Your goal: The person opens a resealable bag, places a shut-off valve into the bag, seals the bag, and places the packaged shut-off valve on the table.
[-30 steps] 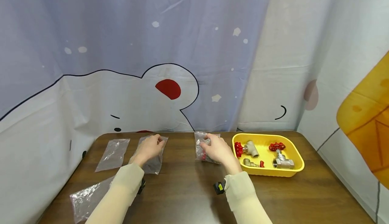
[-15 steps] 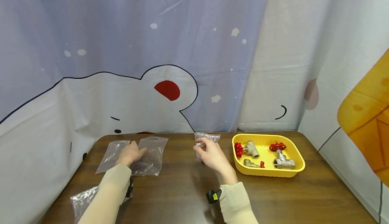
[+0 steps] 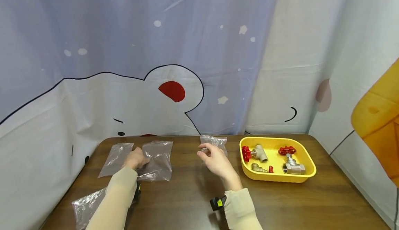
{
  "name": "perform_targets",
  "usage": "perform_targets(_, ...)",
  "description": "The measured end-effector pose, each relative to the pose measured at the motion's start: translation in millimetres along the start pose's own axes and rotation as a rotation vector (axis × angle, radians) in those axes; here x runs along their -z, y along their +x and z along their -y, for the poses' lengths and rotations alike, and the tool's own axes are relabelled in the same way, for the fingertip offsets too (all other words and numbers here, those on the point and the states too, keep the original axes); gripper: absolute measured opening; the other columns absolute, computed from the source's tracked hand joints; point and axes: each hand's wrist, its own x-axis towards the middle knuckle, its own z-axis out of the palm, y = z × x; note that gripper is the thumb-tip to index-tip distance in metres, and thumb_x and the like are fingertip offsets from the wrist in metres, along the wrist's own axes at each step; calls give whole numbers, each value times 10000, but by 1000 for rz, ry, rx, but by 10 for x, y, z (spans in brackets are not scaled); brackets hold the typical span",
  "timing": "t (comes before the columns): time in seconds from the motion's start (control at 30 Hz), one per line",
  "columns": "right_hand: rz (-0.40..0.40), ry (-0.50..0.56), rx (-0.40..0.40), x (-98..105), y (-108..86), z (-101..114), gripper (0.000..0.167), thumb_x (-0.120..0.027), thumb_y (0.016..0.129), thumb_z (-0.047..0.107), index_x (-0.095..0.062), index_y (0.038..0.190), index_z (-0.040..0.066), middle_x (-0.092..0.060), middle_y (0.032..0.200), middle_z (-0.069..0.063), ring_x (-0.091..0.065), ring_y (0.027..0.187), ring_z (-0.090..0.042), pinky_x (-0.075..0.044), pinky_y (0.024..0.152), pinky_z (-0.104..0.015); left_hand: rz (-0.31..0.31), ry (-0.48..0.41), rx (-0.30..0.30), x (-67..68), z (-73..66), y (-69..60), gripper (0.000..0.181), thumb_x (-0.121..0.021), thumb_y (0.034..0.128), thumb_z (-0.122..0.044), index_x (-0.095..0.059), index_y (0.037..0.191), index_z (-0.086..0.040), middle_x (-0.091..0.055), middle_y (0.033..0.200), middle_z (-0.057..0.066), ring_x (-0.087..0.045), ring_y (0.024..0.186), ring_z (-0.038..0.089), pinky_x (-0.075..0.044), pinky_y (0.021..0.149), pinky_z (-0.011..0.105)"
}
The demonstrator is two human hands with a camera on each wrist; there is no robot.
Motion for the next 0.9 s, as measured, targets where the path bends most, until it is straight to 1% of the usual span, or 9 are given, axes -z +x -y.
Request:
perform_targets(0.07,-10,3,-7,17,4,-37,230,-618,959,199,-655,1155,85,-691,937,-26,-648,835,-163,-512,705,-339,7,-36,-19,-27,-17,-9,206,-609,889,-120,-545,804,57,-645,700,183,-632,624,298,-497,576,384)
perform_targets(0.1,-15,11,-14,28,5,-53,224,-621,957,192,-658,1150,85,-690,933,-26,-650,840,-178,-514,703,-343,9,-67,-30,-37,-34,-20,193,-587,885,-89,-527,727,5,-615,613,129,-598,538,246,-475,524,349)
perform_targets(0.13,-22,15,-20,39,7,-68,217,-623,954,186,-662,1143,86,-689,930,-26,-648,849,-187,-513,703,-341,3,-103,-44,-46,-52,-33,197,-578,882,-70,-525,696,-35,-603,569,95,-576,487,200,-460,492,320)
perform_targets(0.2,-26,41,-35,55,12,-88,215,-624,952,173,-665,1141,79,-687,917,-36,-657,829,-230,-516,686,-337,-27,-143,-82,-50,-96,-75,184,-575,866,-49,-543,685,-64,-575,560,47,-554,490,168,-449,503,309)
perform_targets(0.37,-2,82,-44,47,18,-102,217,-618,953,159,-661,1144,64,-688,915,-87,-655,797,-298,-516,644,-324,-126,-187,-154,-58,-190,-191,54,-656,876,-66,-634,853,-21,-605,647,20,-590,576,168,-477,625,366)
perform_targets(0.43,2,96,-48,39,17,-99,215,-617,954,155,-661,1142,61,-687,921,-98,-653,790,-300,-523,646,-331,-139,-229,-192,-73,-220,-224,83,-663,896,-64,-640,935,5,-629,693,25,-599,584,155,-479,631,361)
perform_targets(0.63,2,140,-56,60,34,-64,216,-612,958,145,-655,1152,60,-679,938,-124,-644,735,-368,-533,637,-357,-123,-394,-341,-83,-340,-372,257,-623,941,-20,-594,1191,27,-644,852,70,-620,662,149,-462,579,301)
perform_targets(0.83,-24,9,7,150,147,-83,239,-605,969,187,-666,1172,78,-691,978,-13,-637,856,-173,-500,776,-378,-129,-487,-447,-71,-487,-569,241,-608,958,-21,-624,1198,-35,-671,945,76,-650,777,167,-486,601,286)
perform_targets(0.9,-23,-1,22,190,192,-117,258,-600,975,192,-664,1192,68,-693,1018,-14,-633,896,-155,-496,817,-395,-125,-494,-480,-69,-543,-621,222,-614,955,-24,-640,1173,-53,-678,957,64,-657,799,159,-498,627,290)
